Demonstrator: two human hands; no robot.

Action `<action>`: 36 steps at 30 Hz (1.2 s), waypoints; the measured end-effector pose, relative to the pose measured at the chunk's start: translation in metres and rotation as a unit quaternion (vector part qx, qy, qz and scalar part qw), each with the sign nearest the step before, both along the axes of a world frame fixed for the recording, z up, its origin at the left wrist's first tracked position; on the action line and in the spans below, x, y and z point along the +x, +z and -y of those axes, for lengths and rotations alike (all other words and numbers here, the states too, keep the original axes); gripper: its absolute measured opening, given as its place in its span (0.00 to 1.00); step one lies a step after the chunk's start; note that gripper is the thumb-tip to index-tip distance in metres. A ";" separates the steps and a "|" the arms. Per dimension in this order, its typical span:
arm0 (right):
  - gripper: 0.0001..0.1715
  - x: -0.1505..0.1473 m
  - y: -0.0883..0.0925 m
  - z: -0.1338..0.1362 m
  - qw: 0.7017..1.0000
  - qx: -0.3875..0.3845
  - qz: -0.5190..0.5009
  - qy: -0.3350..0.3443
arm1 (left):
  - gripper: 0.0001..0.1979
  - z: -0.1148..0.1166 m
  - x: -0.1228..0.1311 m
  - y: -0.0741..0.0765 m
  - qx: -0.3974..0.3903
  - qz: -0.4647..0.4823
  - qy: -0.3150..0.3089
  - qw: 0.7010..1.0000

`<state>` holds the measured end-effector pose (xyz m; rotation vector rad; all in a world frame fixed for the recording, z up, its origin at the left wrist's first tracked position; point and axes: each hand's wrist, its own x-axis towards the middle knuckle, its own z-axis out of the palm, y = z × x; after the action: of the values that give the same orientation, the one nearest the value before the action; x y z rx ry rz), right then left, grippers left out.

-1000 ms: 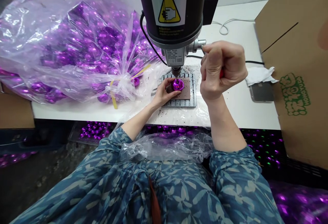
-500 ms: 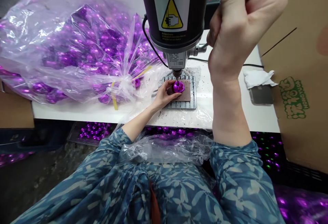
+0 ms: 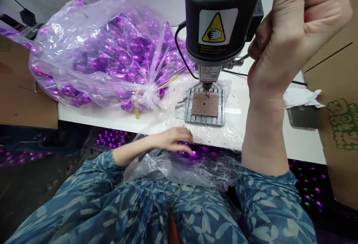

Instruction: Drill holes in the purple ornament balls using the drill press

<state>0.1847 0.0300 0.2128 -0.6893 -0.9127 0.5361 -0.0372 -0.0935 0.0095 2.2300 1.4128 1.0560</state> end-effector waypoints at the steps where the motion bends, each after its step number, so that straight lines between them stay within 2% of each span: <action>1: 0.17 -0.002 0.001 0.002 1.000 0.007 -0.009 0.004 | 0.24 -0.020 -0.005 0.005 -0.005 -0.010 0.016 1.000; 5: 0.17 -0.004 0.004 0.005 0.999 0.027 -0.015 0.020 | 0.21 -0.112 -0.024 0.020 -0.037 -0.046 0.080 0.995; 7: 0.17 -0.004 0.003 0.003 0.998 0.050 -0.016 0.027 | 0.16 -0.145 -0.031 0.021 -0.062 -0.059 0.127 0.988; 10: 0.19 -0.005 0.002 -0.002 0.996 0.083 -0.024 0.034 | 0.10 -0.176 -0.040 0.019 -0.096 -0.084 0.213 0.969; 13: 0.20 -0.005 0.001 -0.002 0.995 0.093 -0.020 0.033 | 0.18 -0.192 -0.045 0.015 -0.110 -0.113 0.267 0.951; 15: 0.21 -0.005 0.001 0.000 0.995 0.098 -0.014 0.033 | 0.19 -0.200 -0.049 0.013 -0.110 -0.097 0.287 0.947; 19: 0.19 -0.005 0.002 0.003 0.994 0.097 -0.004 0.051 | 0.18 -0.207 -0.056 0.010 -0.085 -0.020 0.279 0.956; 22: 0.22 -0.006 0.002 0.000 0.994 0.106 -0.009 0.034 | 0.18 -0.205 -0.059 0.011 -0.103 -0.036 0.253 0.961; 26: 0.20 -0.007 0.000 -0.004 0.993 0.119 -0.003 0.016 | 0.19 -0.201 -0.061 0.015 -0.110 -0.039 0.228 0.967; 28: 0.17 -0.007 -0.001 -0.003 0.992 0.127 0.014 0.016 | 0.20 -0.196 -0.061 0.017 -0.104 0.017 0.198 0.975; 30: 0.18 -0.005 -0.001 0.000 0.990 0.137 0.026 0.008 | 0.20 -0.187 -0.059 0.016 -0.100 0.106 0.159 0.977; 32: 0.22 -0.005 -0.001 0.003 0.991 0.131 0.039 0.007 | 0.19 -0.173 -0.053 0.015 -0.118 0.211 0.117 0.963; 36: 0.24 -0.007 -0.002 -0.002 0.991 0.130 0.037 0.022 | 0.20 -0.136 -0.034 0.014 -0.232 0.358 0.021 0.904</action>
<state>0.1782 0.0317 0.2107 -0.4551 -1.0477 0.4224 -0.0711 0.0428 0.0231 1.2804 1.1997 1.2154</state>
